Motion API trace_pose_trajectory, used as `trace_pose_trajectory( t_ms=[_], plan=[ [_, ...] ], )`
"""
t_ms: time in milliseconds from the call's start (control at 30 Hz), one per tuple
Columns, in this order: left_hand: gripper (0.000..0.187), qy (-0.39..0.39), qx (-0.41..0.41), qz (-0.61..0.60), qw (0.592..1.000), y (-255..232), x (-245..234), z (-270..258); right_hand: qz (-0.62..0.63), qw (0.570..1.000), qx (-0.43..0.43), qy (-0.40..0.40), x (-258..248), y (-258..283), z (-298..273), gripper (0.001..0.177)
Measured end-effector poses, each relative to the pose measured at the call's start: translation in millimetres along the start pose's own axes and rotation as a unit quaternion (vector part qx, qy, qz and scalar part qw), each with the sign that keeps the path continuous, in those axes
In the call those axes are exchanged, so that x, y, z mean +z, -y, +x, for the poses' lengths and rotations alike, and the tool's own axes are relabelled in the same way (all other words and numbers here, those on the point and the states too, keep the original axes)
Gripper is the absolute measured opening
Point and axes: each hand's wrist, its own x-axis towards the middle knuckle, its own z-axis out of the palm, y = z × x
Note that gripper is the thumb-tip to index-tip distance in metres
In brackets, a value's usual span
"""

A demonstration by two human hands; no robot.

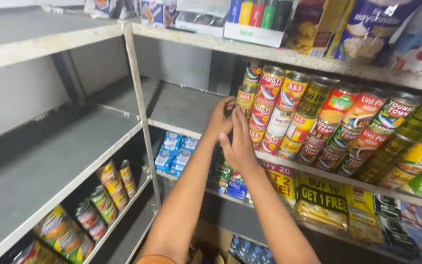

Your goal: The person arranges canned goods on metal shelves in a small store. They pick up cans from a cardboard box on the floor and place them in stacks on the shelves, organizing them by brand and type.

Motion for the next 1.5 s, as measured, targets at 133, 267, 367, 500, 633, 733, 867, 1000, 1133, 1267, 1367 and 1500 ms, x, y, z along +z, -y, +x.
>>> trace_pose_trajectory(
  t_ms=[133, 267, 367, 500, 633, 733, 867, 1000, 1133, 1267, 1367, 1500],
  plan=[
    [0.063, 0.033, -0.003, -0.068, 0.997, 52, 1, 3, -0.013, 1.0, 0.016, 0.014, 5, -2, 3, 0.075],
    [0.066, 0.09, -0.042, -0.052, 0.994, 8, -11, -8, -0.032, 0.999, 0.026, 0.022, 6, 9, 0, 0.079],
    [0.064, 0.125, -0.055, -0.036, 0.99, -13, -13, -12, -0.059, 0.998, 0.012, 0.003, 7, 14, -2, 0.078],
    [0.05, 0.141, -0.055, -0.023, 0.988, -29, -14, -10, -0.069, 0.997, -0.014, -0.007, 11, 14, -5, 0.074],
    [0.041, 0.12, -0.03, 0.03, 0.992, -18, -12, -7, -0.05, 0.999, -0.002, -0.001, 11, 15, -2, 0.071],
    [0.041, 0.07, 0.011, 0.107, 0.992, -3, -12, -8, -0.035, 0.999, -0.004, 0.002, 10, 17, -4, 0.07],
    [0.04, 0.025, 0.015, 0.166, 0.986, 8, -25, -6, -0.052, 0.999, 0.009, 0.014, 7, 21, -2, 0.072],
    [0.04, 0.021, 0.0, 0.206, 0.978, 7, -59, -6, -0.067, 0.995, 0.049, 0.047, 15, 17, 3, 0.08],
    [0.039, 0.014, -0.014, 0.218, 0.976, -4, -86, -4, -0.089, 0.985, 0.118, 0.092, 28, 8, 21, 0.093],
    [0.041, 0.024, -0.021, 0.169, 0.985, -6, -93, -2, 0.038, 0.987, 0.147, 0.05, 55, -26, 51, 0.083],
    [0.043, 0.022, -0.026, 0.149, 0.988, -5, -93, -11, 0.093, 0.976, 0.191, 0.051, 68, -37, 54, 0.06],
    [0.045, 0.014, -0.053, 0.133, 0.99, -25, -90, -10, 0.205, 0.942, 0.257, 0.064, 78, -50, 50, 0.047]
  ],
)
